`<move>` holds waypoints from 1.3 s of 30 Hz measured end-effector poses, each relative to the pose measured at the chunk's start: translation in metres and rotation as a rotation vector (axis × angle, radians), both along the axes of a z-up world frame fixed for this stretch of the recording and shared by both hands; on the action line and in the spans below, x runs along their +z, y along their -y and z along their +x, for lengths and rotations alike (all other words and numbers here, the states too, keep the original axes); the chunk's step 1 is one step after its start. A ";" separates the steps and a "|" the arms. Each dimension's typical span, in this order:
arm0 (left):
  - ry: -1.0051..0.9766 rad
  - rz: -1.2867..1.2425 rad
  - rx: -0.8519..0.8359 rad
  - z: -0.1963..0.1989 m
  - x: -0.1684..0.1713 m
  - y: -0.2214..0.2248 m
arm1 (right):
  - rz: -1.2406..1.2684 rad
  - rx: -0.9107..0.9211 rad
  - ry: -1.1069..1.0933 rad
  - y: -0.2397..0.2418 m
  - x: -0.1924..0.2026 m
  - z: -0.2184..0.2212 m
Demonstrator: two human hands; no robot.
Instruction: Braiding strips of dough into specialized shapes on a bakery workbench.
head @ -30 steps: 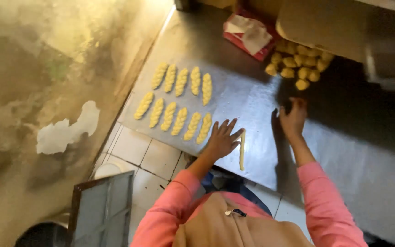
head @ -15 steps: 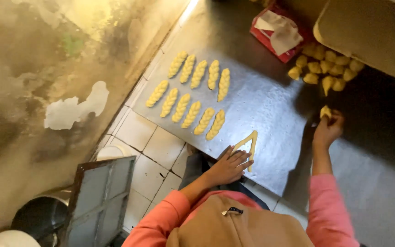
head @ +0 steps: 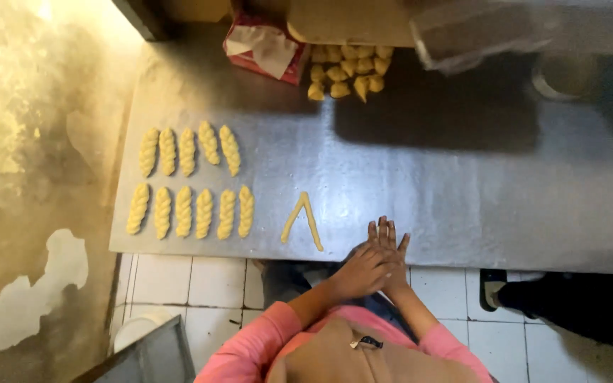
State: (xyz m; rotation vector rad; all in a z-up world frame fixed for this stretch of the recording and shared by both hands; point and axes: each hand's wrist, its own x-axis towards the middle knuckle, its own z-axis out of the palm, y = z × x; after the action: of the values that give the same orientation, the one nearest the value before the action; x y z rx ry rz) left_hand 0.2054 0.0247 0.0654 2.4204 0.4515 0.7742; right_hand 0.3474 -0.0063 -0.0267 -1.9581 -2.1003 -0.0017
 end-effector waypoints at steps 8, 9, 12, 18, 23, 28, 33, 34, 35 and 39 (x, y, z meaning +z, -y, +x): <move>0.061 -0.133 0.027 -0.004 0.000 0.032 | -0.077 -0.203 -0.013 -0.171 0.032 0.023; 0.014 -0.147 0.103 -0.011 0.000 0.031 | -0.132 -0.211 -0.060 -0.186 0.042 0.026; -0.013 -0.167 0.260 -0.029 -0.026 0.034 | -0.143 -0.224 -0.110 -0.193 0.047 0.023; -0.018 -0.296 0.382 -0.019 -0.022 0.011 | -0.030 -0.085 -0.195 -0.109 0.033 0.013; -0.029 -0.368 0.181 0.024 0.001 -0.011 | 0.126 0.057 -0.049 -0.010 0.024 0.001; -0.229 -0.252 0.119 0.059 -0.044 -0.019 | 0.037 0.126 -0.046 0.008 0.037 0.013; -0.278 -0.218 0.187 0.078 -0.036 -0.084 | -0.051 0.037 -0.065 -0.058 0.047 0.033; -0.317 -0.187 0.205 0.081 -0.031 -0.096 | -0.166 0.029 -0.083 -0.071 0.051 0.037; -0.318 -0.189 0.206 0.083 -0.034 -0.110 | -0.168 0.030 -0.084 -0.085 0.057 0.037; -0.488 -0.146 0.285 0.094 -0.032 -0.151 | -0.433 -0.054 -0.035 -0.121 0.088 0.041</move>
State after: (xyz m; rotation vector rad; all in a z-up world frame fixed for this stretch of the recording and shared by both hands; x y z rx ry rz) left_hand 0.2996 0.1753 0.0329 2.4212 1.0210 0.2347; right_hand 0.3887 0.1147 0.0617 -2.2259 -2.1601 0.5135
